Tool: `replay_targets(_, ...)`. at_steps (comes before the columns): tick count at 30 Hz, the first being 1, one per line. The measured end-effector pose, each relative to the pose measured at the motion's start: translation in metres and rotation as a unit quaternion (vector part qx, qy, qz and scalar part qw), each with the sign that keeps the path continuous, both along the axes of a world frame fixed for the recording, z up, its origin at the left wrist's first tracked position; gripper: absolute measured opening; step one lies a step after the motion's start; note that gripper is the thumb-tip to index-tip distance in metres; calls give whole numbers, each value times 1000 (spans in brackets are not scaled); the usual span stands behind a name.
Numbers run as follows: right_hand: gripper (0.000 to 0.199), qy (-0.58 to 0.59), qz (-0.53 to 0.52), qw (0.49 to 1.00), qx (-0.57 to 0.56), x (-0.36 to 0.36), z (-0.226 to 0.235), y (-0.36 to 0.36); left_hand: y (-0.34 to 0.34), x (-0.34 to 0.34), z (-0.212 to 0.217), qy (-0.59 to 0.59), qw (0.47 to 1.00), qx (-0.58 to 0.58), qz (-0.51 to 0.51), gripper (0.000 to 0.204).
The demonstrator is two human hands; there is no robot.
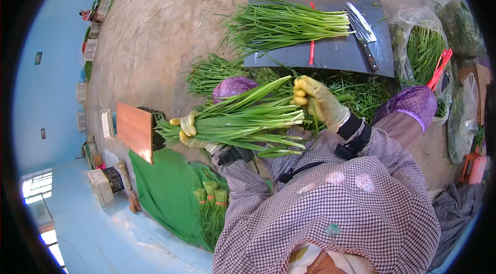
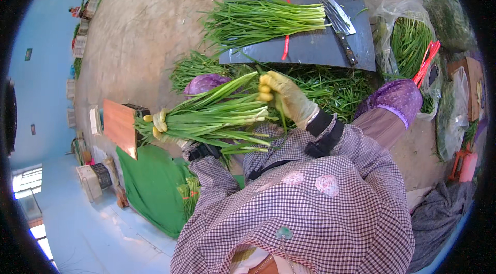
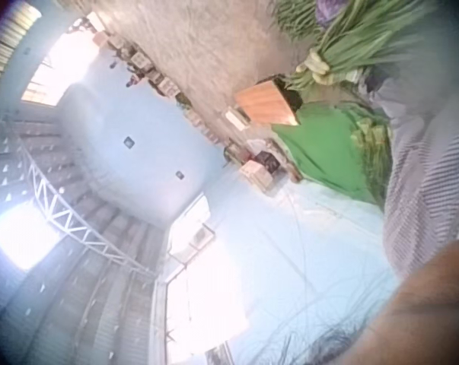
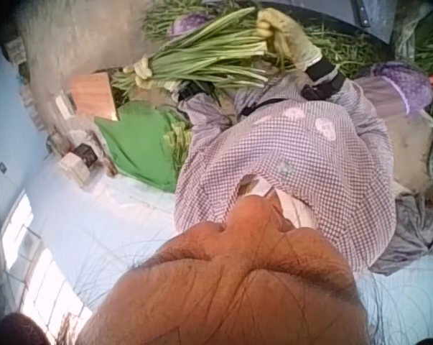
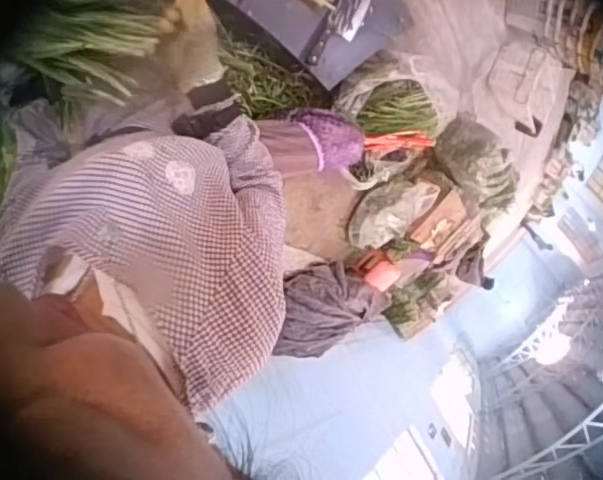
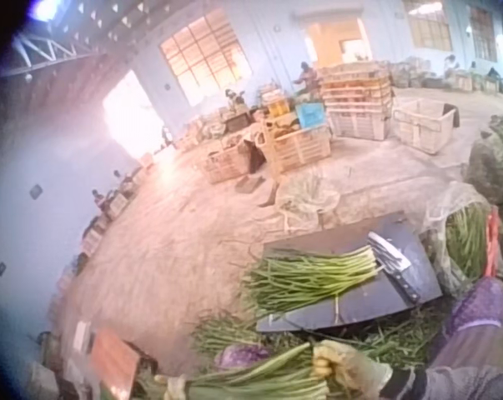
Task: The person sorts a pile of leeks by hand, gathers them into bundles, and secures each bundle with a yellow rubber band.
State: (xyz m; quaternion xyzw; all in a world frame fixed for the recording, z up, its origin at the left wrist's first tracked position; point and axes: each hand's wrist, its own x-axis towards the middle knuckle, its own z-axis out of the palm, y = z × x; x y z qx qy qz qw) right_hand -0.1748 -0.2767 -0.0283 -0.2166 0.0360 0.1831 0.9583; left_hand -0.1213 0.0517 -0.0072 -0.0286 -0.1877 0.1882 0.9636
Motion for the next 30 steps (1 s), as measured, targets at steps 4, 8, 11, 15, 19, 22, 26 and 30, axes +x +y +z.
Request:
replay_targets(4, 28, 65, -45, 980, -183, -6, -18, -42, 9, -3, -5, 43, 999, -14, 12, 39)
replay_targets(8, 51, -99, 165, 942, -276, -19, -22, -37, 5, -2, -4, 16, 1000, 0, 3, 38)
replay_targets(11, 38, -64, 171, 960, -211, -15, -17, -8, -1, 1, -2, -29, 999, 38, -4, 38)
replay_targets(15, 27, 1, 107, 982, -159, -12, -5, 18, 2, 1, 9, -39, 996, 82, 2, 33)
replay_targets(19, 30, -252, -9, 860, -443, -16, 2, 13, 36, -16, 32, 122, 830, 486, -243, 22)
replay_targets(22, 27, 19, 120, 985, -122, -15, 7, 19, 32, -9, 18, 2, 954, 279, -110, 26)
replay_targets(26, 28, 73, 14, 993, -93, -11, 3, 37, 18, 1, 0, -4, 983, 183, -32, 34)
replay_targets(30, 27, -62, -146, 967, -200, -12, -3, 38, 3, 7, -6, -72, 986, 148, -29, 42)
